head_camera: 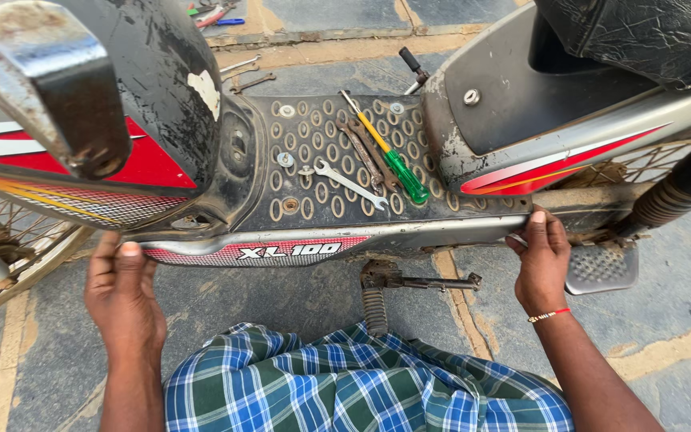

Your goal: The person removes a side cover from a moped and then uses a screwdriver to loosen screws on the internal frame.

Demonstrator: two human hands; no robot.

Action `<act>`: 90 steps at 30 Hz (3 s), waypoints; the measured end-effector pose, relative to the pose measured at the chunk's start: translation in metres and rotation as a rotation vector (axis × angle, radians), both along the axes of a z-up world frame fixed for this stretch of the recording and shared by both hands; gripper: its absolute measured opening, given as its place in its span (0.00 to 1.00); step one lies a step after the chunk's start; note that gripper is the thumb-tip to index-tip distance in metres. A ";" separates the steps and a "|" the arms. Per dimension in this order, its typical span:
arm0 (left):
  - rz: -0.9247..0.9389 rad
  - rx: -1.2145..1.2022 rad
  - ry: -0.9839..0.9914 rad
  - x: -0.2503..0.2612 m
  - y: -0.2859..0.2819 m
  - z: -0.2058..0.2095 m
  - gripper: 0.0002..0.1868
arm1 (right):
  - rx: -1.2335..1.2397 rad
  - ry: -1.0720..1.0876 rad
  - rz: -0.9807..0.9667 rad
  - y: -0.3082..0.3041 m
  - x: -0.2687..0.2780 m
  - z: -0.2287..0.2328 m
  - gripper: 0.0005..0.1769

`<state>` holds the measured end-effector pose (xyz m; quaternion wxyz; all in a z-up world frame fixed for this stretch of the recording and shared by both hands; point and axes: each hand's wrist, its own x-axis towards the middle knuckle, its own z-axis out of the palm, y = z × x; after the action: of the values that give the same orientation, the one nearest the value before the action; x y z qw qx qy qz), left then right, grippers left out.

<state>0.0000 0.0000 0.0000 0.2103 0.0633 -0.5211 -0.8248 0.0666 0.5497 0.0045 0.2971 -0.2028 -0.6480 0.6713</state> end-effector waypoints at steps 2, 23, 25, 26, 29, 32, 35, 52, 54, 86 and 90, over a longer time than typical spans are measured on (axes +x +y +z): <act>-0.024 0.038 0.013 -0.004 -0.001 -0.008 0.29 | -0.051 0.039 0.035 0.002 0.000 0.000 0.12; 0.001 -0.073 -0.022 -0.007 0.005 -0.002 0.27 | -0.102 -0.013 0.128 -0.008 -0.002 0.008 0.08; 0.007 -0.088 -0.033 -0.007 0.006 0.000 0.28 | -0.110 -0.022 0.126 -0.013 -0.001 0.014 0.07; 0.008 -0.094 -0.035 -0.008 0.006 0.000 0.28 | -0.117 -0.025 0.124 -0.015 -0.001 0.017 0.07; 0.021 -0.090 -0.092 -0.009 0.005 0.001 0.29 | -0.145 -0.029 0.106 -0.020 0.003 0.025 0.07; 0.023 -0.094 -0.108 -0.009 0.004 0.002 0.27 | -0.143 -0.044 0.093 -0.020 0.006 0.028 0.09; 0.013 -0.091 -0.095 -0.009 0.003 0.002 0.24 | -0.138 -0.069 0.083 -0.020 0.006 0.029 0.09; 0.107 -0.087 -0.096 -0.005 0.013 -0.006 0.18 | -0.166 -0.071 0.248 0.002 -0.003 0.013 0.11; 0.119 -0.092 -0.100 -0.003 0.016 -0.003 0.18 | -0.176 -0.058 0.284 -0.002 0.000 0.021 0.12; 0.194 0.024 -0.010 0.069 0.028 0.005 0.12 | -0.222 -0.426 0.382 0.008 0.068 0.059 0.38; 0.176 0.071 0.010 0.079 0.042 0.016 0.12 | -0.239 -0.355 0.322 -0.001 0.077 0.070 0.48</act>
<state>0.0790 0.0424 0.0159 0.2821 0.1120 -0.4829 -0.8214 0.1440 0.5486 0.0748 0.0421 -0.2454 -0.6301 0.7355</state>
